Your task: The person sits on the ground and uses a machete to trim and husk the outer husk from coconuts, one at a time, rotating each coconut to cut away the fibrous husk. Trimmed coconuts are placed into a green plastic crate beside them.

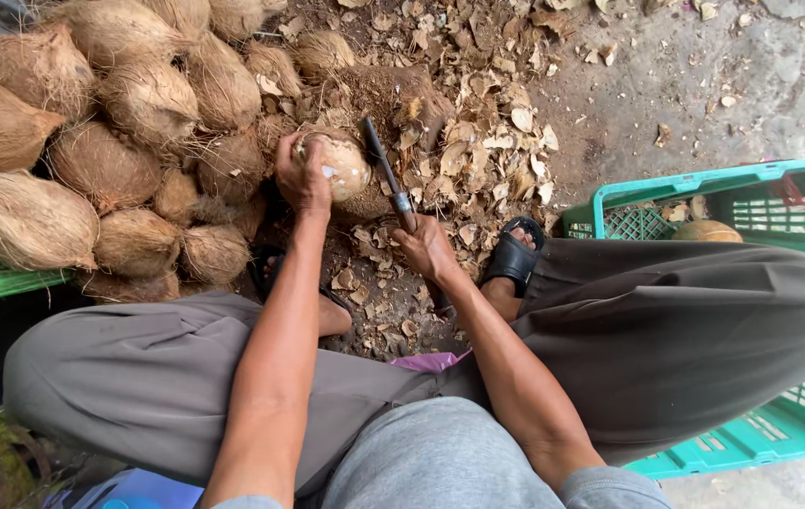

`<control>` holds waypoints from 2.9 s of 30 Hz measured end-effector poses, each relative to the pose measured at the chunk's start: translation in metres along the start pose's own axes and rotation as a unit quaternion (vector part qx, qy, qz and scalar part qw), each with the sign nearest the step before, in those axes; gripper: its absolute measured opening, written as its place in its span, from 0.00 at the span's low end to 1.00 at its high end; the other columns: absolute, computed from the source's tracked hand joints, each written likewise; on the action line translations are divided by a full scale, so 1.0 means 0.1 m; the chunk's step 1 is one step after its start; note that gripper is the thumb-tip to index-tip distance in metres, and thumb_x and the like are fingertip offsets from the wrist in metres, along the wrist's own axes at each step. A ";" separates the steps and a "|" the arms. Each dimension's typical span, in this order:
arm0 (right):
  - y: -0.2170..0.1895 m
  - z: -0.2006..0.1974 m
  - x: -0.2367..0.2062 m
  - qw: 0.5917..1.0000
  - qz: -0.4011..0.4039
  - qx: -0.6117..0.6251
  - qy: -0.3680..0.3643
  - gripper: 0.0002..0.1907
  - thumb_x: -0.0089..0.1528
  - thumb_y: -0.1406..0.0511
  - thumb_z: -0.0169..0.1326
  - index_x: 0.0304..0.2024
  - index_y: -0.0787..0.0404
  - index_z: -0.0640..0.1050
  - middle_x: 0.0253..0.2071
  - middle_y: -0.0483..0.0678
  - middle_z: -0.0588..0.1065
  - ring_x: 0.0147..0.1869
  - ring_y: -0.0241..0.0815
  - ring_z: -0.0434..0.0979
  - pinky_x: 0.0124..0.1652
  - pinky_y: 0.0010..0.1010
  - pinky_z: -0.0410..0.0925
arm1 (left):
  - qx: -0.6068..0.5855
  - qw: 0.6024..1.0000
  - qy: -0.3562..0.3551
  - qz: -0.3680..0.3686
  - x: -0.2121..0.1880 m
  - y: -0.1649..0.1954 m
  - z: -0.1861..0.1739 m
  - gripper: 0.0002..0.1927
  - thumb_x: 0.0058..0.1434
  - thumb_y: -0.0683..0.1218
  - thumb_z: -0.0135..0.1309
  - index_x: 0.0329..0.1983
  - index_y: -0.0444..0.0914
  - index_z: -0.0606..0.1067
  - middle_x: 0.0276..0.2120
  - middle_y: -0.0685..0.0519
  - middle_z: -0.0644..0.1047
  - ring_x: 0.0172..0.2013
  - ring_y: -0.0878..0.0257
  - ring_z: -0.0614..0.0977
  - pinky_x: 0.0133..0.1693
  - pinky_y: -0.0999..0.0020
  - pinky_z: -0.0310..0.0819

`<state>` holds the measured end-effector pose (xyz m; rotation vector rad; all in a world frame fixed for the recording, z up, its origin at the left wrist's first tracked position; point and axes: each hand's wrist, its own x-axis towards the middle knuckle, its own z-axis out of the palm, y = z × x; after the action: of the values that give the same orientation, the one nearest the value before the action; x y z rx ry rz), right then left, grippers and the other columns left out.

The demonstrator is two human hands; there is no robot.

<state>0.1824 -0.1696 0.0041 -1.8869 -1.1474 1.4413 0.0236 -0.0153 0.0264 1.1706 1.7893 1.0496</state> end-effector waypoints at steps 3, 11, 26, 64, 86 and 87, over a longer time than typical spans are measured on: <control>-0.01 -0.13 -0.01 0.998 -0.033 0.025 0.044 0.24 0.67 0.54 0.57 0.23 0.54 0.61 0.19 0.38 0.63 0.18 0.33 0.59 0.19 0.31 0.61 | 0.094 0.994 0.048 0.012 -0.07 0.04 0.15 0.27 0.58 0.71 0.52 0.41 0.45 0.75 0.39 0.50 0.81 0.40 0.57 0.82 0.43 0.51 0.79; -0.29 -0.22 -0.11 0.993 -0.026 0.103 0.045 0.18 0.67 0.55 0.54 0.26 0.56 0.70 0.20 0.38 0.66 0.19 0.31 0.61 0.18 0.31 0.61 | 0.042 0.982 0.048 0.178 -0.14 0.03 0.15 0.25 0.68 0.67 0.48 0.45 0.43 0.78 0.42 0.49 0.81 0.40 0.60 0.84 0.40 0.59 0.83; -0.43 -0.21 -0.22 0.996 0.027 0.081 0.031 0.09 0.66 0.56 0.51 0.34 0.49 0.77 0.22 0.40 0.71 0.18 0.30 0.63 0.17 0.26 0.61 | 0.035 0.983 0.040 0.178 -0.15 0.05 0.18 0.23 0.69 0.65 0.46 0.41 0.43 0.79 0.37 0.54 0.81 0.34 0.63 0.83 0.34 0.64 0.80; -0.14 -0.11 -0.07 0.990 0.001 0.131 0.055 0.17 0.67 0.52 0.53 0.31 0.56 0.72 0.21 0.38 0.67 0.18 0.30 0.61 0.16 0.26 0.60 | 0.054 0.982 0.021 0.180 -0.15 -0.05 0.16 0.23 0.67 0.63 0.48 0.44 0.42 0.81 0.40 0.49 0.81 0.40 0.59 0.83 0.43 0.59 0.80; -0.12 -0.10 -0.01 0.980 -0.089 0.173 0.043 0.12 0.70 0.58 0.43 0.33 0.53 0.68 0.21 0.37 0.64 0.16 0.30 0.54 0.12 0.28 0.52 | 0.055 0.992 0.083 0.081 -0.15 -0.01 0.20 0.25 0.68 0.68 0.45 0.41 0.45 0.79 0.39 0.54 0.82 0.38 0.60 0.84 0.38 0.60 0.81; -0.13 -0.06 0.01 0.970 -0.087 0.227 0.007 0.10 0.70 0.61 0.41 0.35 0.52 0.68 0.23 0.37 0.63 0.17 0.30 0.53 0.12 0.28 0.50 | 0.050 0.993 0.097 0.041 -0.17 0.00 0.21 0.25 0.67 0.68 0.45 0.39 0.45 0.79 0.38 0.54 0.82 0.38 0.59 0.84 0.37 0.60 0.81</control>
<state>0.1840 -0.1615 0.0164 -1.4418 -0.8594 1.4408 0.0477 -0.0260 0.0199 1.2475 1.9779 1.1682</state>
